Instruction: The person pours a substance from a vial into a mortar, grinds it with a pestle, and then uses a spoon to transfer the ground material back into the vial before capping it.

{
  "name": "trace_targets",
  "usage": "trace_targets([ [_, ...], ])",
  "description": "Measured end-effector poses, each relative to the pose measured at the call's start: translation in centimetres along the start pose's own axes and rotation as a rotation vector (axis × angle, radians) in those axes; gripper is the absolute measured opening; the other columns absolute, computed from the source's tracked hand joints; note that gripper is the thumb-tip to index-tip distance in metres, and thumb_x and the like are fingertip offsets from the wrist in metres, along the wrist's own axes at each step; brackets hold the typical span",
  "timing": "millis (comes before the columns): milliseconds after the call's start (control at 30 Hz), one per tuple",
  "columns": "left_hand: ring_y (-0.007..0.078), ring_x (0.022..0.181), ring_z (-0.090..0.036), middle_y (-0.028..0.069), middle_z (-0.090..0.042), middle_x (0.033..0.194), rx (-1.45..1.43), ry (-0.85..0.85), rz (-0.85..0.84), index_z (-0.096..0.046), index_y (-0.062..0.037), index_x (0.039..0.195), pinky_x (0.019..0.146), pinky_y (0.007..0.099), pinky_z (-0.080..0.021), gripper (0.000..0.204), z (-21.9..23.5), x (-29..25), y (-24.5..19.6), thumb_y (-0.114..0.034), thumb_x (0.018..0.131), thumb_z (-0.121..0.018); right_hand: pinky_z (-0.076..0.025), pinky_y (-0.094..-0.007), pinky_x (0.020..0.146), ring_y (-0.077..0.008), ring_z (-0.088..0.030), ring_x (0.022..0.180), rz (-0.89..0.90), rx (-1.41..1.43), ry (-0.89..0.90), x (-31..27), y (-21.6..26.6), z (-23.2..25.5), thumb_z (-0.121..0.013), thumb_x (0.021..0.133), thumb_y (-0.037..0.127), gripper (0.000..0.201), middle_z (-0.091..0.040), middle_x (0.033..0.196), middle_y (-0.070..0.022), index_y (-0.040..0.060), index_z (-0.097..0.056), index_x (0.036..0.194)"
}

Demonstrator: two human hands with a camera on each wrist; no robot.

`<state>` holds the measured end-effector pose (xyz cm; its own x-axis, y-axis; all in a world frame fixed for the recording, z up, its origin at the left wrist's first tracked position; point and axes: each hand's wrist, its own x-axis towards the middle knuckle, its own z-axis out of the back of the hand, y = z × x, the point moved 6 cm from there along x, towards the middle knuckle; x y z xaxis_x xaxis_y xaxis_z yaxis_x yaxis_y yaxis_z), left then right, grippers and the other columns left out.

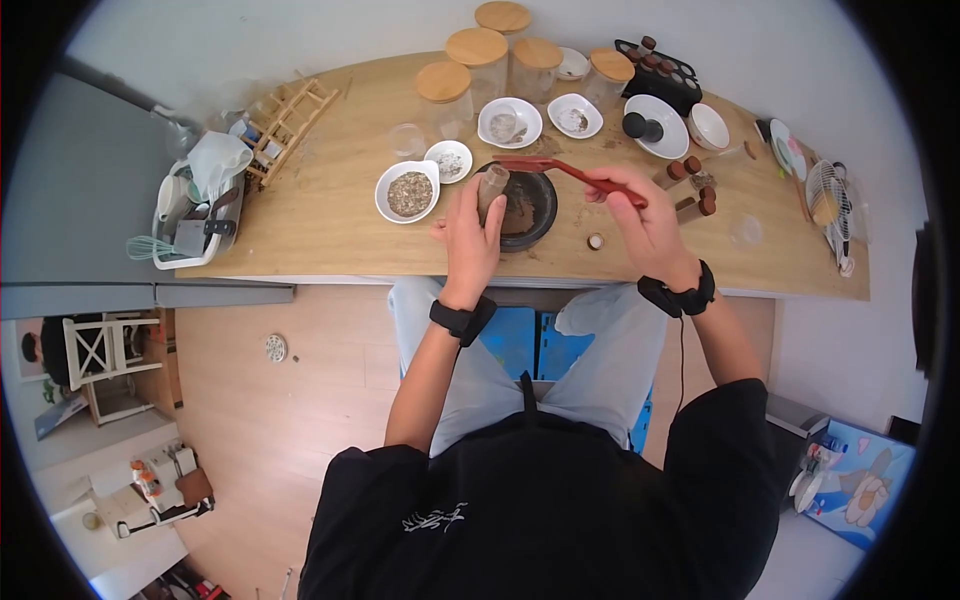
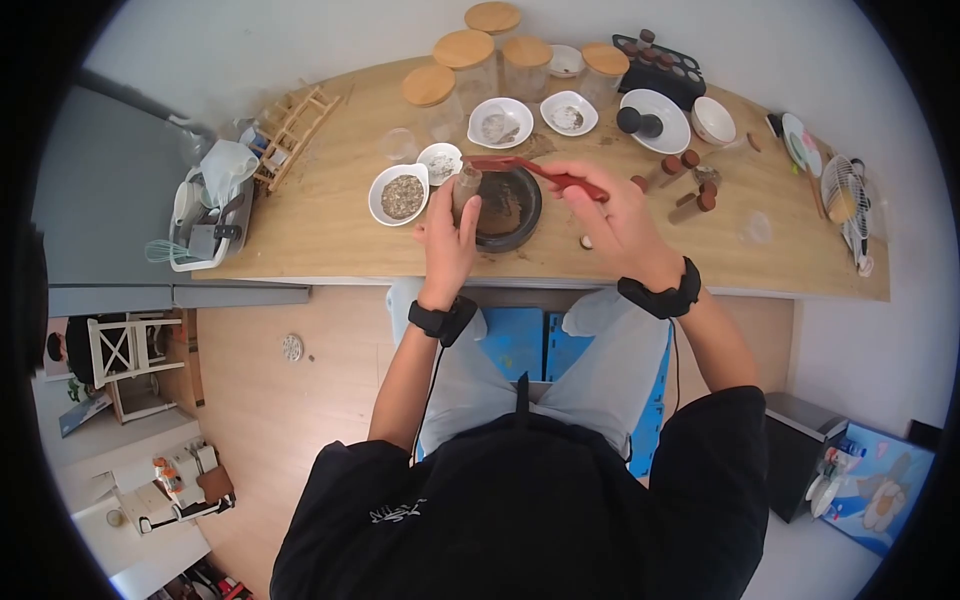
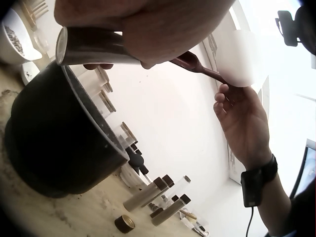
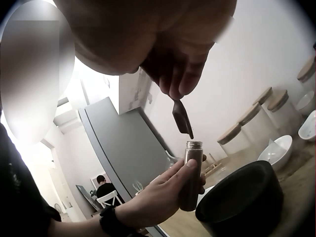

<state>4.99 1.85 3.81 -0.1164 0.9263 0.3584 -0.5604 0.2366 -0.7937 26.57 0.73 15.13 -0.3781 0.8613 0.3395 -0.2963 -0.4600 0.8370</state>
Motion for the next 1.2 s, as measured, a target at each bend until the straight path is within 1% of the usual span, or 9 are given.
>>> trace_targets([
  [167,0.0253,0.112,-0.057,0.0128,-0.062,0.123,-0.146,-0.033,0.058,-0.051,-0.0053,0.142,0.101,0.0424,-0.03,0.042,1.0,-0.6,2.1,-0.026,0.105,-0.058,-0.051,-0.0297,0.09,-0.0135,-0.064,0.098,-0.167,0.314,-0.108,0.4,-6.3,-0.4,-0.048,0.11,0.015,0.03,-0.068,0.111,-0.0072,-0.0023,-0.061,0.131],
  [300,0.027,0.122,-0.054,0.0168,-0.054,0.135,-0.489,-0.13,0.179,-0.04,-0.001,0.147,0.109,0.0404,-0.038,0.045,0.8,-2.9,6.6,-0.016,0.107,-0.051,-0.053,-0.0324,0.09,-0.0181,-0.067,0.102,-0.244,0.113,0.018,-0.7,-9.8,-4.1,-0.054,0.108,0.016,0.03,-0.069,0.109,-0.0102,0.0009,-0.06,0.132],
  [400,0.0275,0.126,-0.052,0.0173,-0.051,0.137,-0.513,-0.168,0.064,-0.035,-0.0002,0.149,0.108,0.0399,-0.041,0.046,0.1,-4.3,9.7,-0.012,0.107,-0.049,-0.053,-0.0342,0.091,-0.0226,-0.067,0.104,-0.072,-0.186,0.128,-0.7,-7.6,-5.5,-0.056,0.106,0.016,0.029,-0.068,0.112,-0.0125,0.0023,-0.062,0.13],
  [600,0.0356,0.124,-0.053,0.0215,-0.052,0.134,-0.26,-0.241,0.014,-0.045,0.0028,0.142,0.108,0.0411,-0.041,0.044,-0.8,-4.8,13.6,-0.009,0.102,-0.056,-0.052,-0.0366,0.087,-0.0287,-0.066,0.1,-0.288,-0.1,0.389,-1.1,-6.4,-3.6,-0.058,0.104,0.019,0.029,-0.068,0.113,-0.0148,0.0028,-0.062,0.129],
  [733,0.0392,0.123,-0.054,0.0238,-0.052,0.133,-0.232,-0.246,0.056,-0.048,0.004,0.139,0.108,0.042,-0.042,0.043,-1.5,-4.3,13.5,-0.008,0.099,-0.059,-0.052,-0.0371,0.084,-0.0295,-0.066,0.096,-0.293,-0.022,0.299,0.9,-6.7,-1.7,-0.058,0.104,0.019,0.029,-0.068,0.11,-0.0145,0.0017,-0.063,0.127],
  [833,0.0398,0.123,-0.054,0.0242,-0.053,0.133,-0.245,-0.287,0.047,-0.047,0.004,0.141,0.107,0.0425,-0.043,0.045,-1.7,-4.6,13.9,-0.007,0.099,-0.059,-0.052,-0.0367,0.084,-0.0286,-0.066,0.097,-0.244,-0.203,0.325,1.4,-6.7,-1.9,-0.058,0.104,0.02,0.029,-0.069,0.109,-0.0136,0.0001,-0.063,0.126],
  [933,0.0316,0.125,-0.055,0.0205,-0.051,0.139,-0.123,-0.302,0.018,-0.042,0.0032,0.147,0.108,0.0397,-0.043,0.047,-1.2,-4.8,13.9,-0.011,0.104,-0.055,-0.052,-0.0368,0.083,-0.0285,-0.066,0.095,0.149,-0.55,0.432,0.6,-5.2,-4.2,-0.059,0.104,0.02,0.028,-0.069,0.106,-0.0134,0.0004,-0.065,0.124],
  [1033,0.0365,0.122,-0.056,0.0231,-0.053,0.134,-0.018,-0.277,-0.022,-0.044,0.0035,0.144,0.106,0.0416,-0.044,0.046,-0.9,-4.5,12.6,-0.01,0.102,-0.057,-0.052,-0.0369,0.082,-0.0265,-0.066,0.091,0.069,-0.422,0.41,-0.1,-4.7,-5.4,-0.058,0.105,0.021,0.027,-0.069,0.102,-0.012,0.0016,-0.066,0.122],
  [1200,0.0462,0.122,-0.054,0.0267,-0.054,0.132,-0.087,-0.281,0.033,-0.052,0.0034,0.137,0.107,0.0474,-0.043,0.046,-0.6,-4.3,12.1,-0.005,0.093,-0.065,-0.052,-0.029,0.077,-0.0128,-0.064,0.085,-0.422,0.298,0.103,1.3,-13.0,-5.1,-0.048,0.112,0.034,0.04,-0.069,0.095,-0.0048,-0.0002,-0.067,0.117],
])
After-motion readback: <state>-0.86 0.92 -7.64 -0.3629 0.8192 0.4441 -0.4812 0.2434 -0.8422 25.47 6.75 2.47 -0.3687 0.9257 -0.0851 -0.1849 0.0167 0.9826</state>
